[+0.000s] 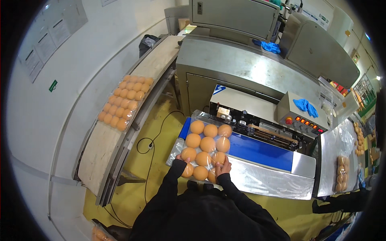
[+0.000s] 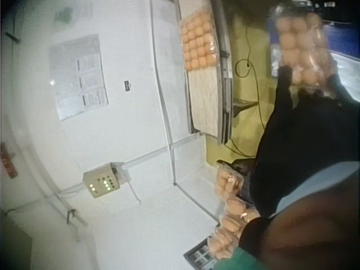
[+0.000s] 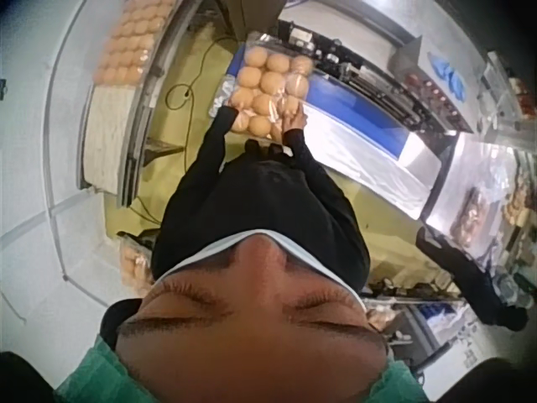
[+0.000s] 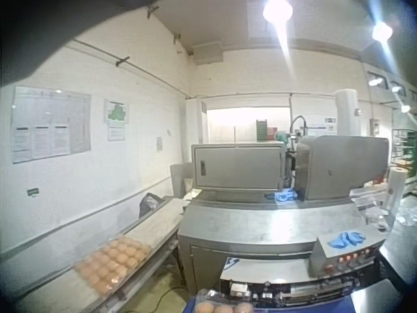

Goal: The person places trays of round buns into a vacuum-sealing machine, then removes the sealed packages and stacks them. Later, the person puts on blue gloves and manually places individual buns into plastic bags on a stainless steel table.

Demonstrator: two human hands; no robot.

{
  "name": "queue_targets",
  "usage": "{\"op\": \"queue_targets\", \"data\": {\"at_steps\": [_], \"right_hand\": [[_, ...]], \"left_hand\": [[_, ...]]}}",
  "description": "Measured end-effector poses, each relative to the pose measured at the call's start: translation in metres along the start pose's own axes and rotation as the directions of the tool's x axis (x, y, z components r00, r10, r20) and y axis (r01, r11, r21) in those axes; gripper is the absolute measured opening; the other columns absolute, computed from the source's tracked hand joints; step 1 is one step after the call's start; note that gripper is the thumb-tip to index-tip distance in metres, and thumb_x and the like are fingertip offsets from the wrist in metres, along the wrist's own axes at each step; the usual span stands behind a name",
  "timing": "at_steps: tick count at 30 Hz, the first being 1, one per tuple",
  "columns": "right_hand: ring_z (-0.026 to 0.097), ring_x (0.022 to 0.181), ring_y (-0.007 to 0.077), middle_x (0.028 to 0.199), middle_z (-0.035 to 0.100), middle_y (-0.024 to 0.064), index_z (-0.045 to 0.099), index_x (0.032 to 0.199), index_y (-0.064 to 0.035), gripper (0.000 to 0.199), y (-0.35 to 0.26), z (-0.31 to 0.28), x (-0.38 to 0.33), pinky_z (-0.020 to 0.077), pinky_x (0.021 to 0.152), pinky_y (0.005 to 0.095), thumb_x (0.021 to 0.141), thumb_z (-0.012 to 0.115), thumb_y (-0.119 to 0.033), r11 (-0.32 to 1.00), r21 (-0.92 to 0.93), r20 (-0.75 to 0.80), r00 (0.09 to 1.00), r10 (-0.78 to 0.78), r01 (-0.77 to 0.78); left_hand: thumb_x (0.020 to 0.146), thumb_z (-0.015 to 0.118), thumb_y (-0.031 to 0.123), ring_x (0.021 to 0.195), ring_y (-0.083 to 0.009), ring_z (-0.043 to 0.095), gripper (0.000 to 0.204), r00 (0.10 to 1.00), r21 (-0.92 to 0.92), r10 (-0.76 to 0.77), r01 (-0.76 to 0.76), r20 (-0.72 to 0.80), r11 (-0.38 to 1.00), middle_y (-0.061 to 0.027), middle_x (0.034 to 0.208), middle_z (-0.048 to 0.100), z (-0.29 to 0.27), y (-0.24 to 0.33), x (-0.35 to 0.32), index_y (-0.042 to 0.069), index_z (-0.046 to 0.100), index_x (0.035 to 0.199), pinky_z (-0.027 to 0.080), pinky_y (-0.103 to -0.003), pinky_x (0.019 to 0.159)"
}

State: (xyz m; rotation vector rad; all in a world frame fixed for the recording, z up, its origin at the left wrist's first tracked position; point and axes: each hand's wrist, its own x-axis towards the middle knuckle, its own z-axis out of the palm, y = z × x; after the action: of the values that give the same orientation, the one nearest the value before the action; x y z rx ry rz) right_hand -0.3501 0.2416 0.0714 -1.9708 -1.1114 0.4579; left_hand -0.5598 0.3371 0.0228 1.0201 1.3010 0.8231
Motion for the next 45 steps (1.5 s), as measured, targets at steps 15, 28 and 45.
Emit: {"op": "queue_targets", "data": {"at_steps": [15,28,45], "right_hand": [[0.044,0.089,0.0388,0.099,0.043,0.0245,0.029,0.126,-0.0069,0.054,0.01,-0.043,0.039,0.0353,0.08,0.0433,0.079,0.048,-0.027,0.972,-0.052,0.379,0.905,-0.192,0.228],[0.045,0.093,0.0336,0.101,0.047,0.0224,0.042,0.113,0.0006,0.044,0.081,-0.077,0.051,0.0338,0.082,0.0436,0.079,0.046,-0.026,0.97,-0.205,-0.355,0.934,0.051,-0.13],[0.051,0.062,0.0174,0.07,0.051,0.0072,0.048,0.079,-0.0042,0.024,-0.026,0.118,0.08,0.0445,0.05,0.0317,0.081,0.05,-0.028,0.693,0.607,0.104,0.903,0.416,-0.389]], "left_hand": [[0.075,0.059,0.017,0.079,-0.0185,0.056,0.03,0.912,-0.173,0.095,-0.177,-0.399,0.969,-0.0128,0.088,0.057,0.061,-0.016,-0.099,0.004,0.047,0.099,0.046,-0.033,0.067],[0.074,0.055,0.021,0.073,-0.0227,0.057,0.023,0.966,0.42,0.252,-0.251,0.054,0.872,-0.0158,0.08,0.056,0.088,0.007,-0.045,0.005,0.05,0.089,0.046,-0.035,0.063],[0.073,0.051,0.026,0.066,-0.0282,0.057,0.021,0.928,0.589,0.365,-0.257,-0.07,0.766,-0.0196,0.068,0.056,-0.194,0.041,0.091,0.006,0.052,0.076,0.046,-0.038,0.057]]}}
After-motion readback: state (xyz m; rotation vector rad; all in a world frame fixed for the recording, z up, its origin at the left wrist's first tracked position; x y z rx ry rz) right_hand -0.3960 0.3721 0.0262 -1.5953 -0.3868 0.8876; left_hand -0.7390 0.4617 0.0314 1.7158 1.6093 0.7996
